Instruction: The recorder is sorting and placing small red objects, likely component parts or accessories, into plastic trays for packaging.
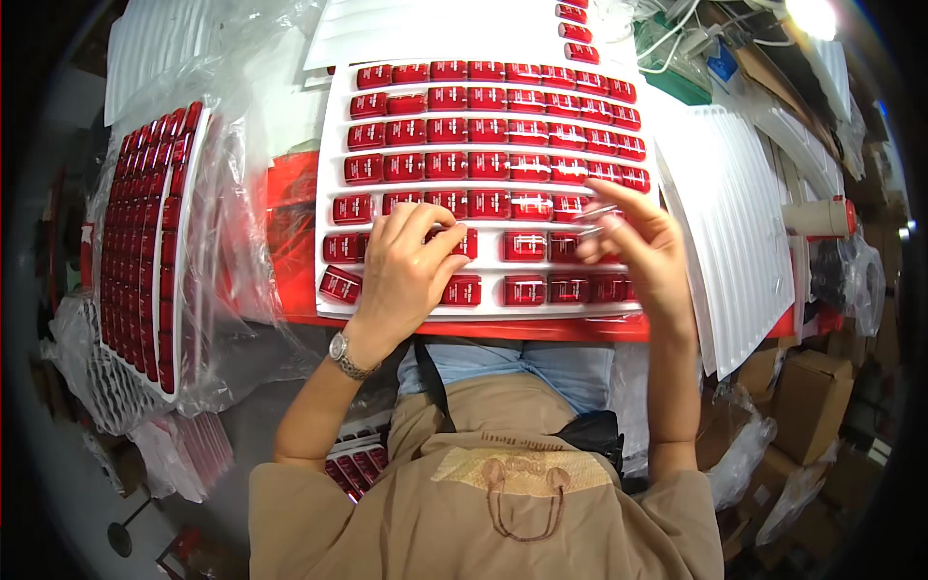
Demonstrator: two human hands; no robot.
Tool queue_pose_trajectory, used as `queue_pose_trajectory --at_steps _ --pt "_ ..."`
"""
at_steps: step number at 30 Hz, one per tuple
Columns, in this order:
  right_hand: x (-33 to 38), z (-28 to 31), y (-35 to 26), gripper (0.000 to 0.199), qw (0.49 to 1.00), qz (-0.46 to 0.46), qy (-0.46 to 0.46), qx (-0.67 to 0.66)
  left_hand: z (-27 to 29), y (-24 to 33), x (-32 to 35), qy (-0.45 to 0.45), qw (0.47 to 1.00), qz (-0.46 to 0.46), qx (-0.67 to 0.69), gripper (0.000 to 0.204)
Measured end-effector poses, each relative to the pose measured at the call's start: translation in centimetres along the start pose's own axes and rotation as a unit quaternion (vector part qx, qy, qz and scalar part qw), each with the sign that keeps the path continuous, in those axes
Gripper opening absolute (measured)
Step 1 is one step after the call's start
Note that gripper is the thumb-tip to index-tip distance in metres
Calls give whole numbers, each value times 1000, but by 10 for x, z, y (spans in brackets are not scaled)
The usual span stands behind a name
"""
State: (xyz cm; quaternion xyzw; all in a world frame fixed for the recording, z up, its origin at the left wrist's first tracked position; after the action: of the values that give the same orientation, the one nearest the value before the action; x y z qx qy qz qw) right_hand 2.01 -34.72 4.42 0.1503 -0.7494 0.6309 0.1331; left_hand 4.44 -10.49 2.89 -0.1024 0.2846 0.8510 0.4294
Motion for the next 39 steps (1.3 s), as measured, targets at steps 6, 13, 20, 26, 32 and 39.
queue_pose_trajectory --at_steps 6,13,20,26,32,39 --pt "8 -67 23 29 976 123 50 175 -3 7 7 130 944 79 291 31" --pt "15 8 -12 46 856 315 90 400 0 2 4 64 993 37 96 31" --pt "37 383 -2 49 519 -42 595 612 -11 10 -13 6 998 -21 60 34" --pt "31 361 21 36 587 21 505 632 23 -11 16 -17 998 54 -5 33" --pt "37 375 -13 25 534 164 581 591 24 -17 10 50 998 29 39 28" --pt "9 -33 -26 10 989 9 -53 136 25 6 14 128 979 10 158 33"
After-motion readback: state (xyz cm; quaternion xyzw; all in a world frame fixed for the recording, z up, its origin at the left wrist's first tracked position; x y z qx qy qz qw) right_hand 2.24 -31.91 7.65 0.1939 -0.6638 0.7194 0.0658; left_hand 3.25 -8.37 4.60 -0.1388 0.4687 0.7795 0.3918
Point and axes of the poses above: each hand's wrist, its own x-axis away from the middle knuckle, its own z-axis out of the back of the hand, y = z × x, the point moved 3 cm from there along -x, towards the middle knuckle, and after that the axes turned 13 degrees about -z, right-handed, at the moved point
